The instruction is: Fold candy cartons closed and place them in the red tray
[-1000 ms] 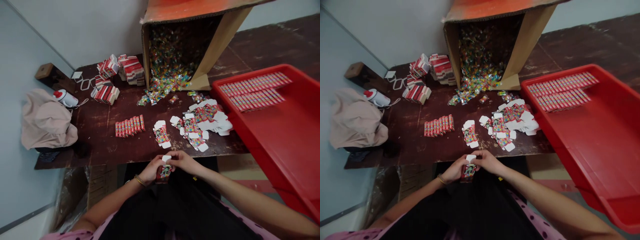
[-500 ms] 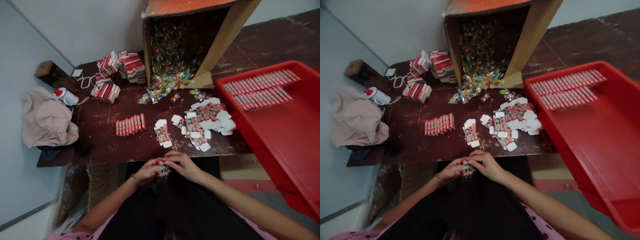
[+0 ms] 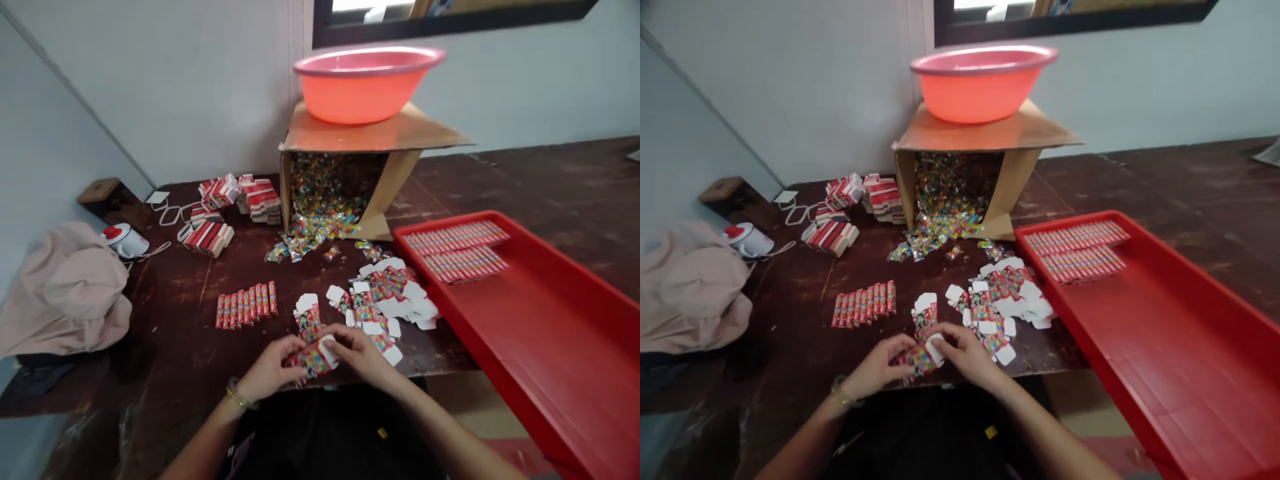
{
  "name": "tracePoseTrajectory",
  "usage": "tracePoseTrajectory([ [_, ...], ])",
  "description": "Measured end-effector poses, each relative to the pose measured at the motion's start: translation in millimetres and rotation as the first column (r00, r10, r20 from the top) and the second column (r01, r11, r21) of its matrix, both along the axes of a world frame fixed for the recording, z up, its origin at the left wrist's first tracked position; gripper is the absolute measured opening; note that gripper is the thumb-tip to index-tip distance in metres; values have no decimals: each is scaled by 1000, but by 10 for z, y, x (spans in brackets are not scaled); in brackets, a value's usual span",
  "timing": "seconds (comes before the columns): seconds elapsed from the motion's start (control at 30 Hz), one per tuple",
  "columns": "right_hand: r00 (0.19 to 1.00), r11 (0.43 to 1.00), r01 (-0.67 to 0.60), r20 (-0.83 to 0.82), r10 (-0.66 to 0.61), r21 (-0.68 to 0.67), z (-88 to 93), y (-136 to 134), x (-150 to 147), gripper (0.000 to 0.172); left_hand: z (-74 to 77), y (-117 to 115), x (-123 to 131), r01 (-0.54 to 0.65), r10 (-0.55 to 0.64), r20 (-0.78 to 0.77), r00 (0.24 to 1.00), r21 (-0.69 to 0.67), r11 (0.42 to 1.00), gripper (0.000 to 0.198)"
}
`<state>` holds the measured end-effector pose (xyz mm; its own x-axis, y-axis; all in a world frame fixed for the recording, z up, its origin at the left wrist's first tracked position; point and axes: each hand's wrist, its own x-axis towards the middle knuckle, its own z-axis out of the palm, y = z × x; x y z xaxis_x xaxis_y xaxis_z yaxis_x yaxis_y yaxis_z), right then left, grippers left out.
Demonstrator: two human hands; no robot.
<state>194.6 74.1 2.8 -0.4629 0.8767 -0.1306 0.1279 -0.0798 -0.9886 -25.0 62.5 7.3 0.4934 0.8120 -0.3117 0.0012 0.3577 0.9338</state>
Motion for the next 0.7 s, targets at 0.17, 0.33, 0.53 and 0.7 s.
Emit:
tracePoseTrajectory([
  [0.17, 871, 908, 137, 389, -301, 395, 98, 1150, 99, 26, -93, -25, 265, 187, -152, 185, 971, -186, 965, 46],
  [0.33, 771, 848, 267, 426, -473, 458, -164, 1892, 123, 18, -289, -42, 457, 17, 47, 307, 951, -202, 979, 49],
  [0.53, 856, 892, 241, 350, -381, 382, -313, 1408, 73, 29, -363, 17, 173, -148, 198, 170, 965, -271, 951, 47],
  [0.7, 997, 979, 70, 27, -77, 194, -160, 622, -99, 31, -283, 59, 189, -157, 191, 109, 975, -267, 951, 47],
])
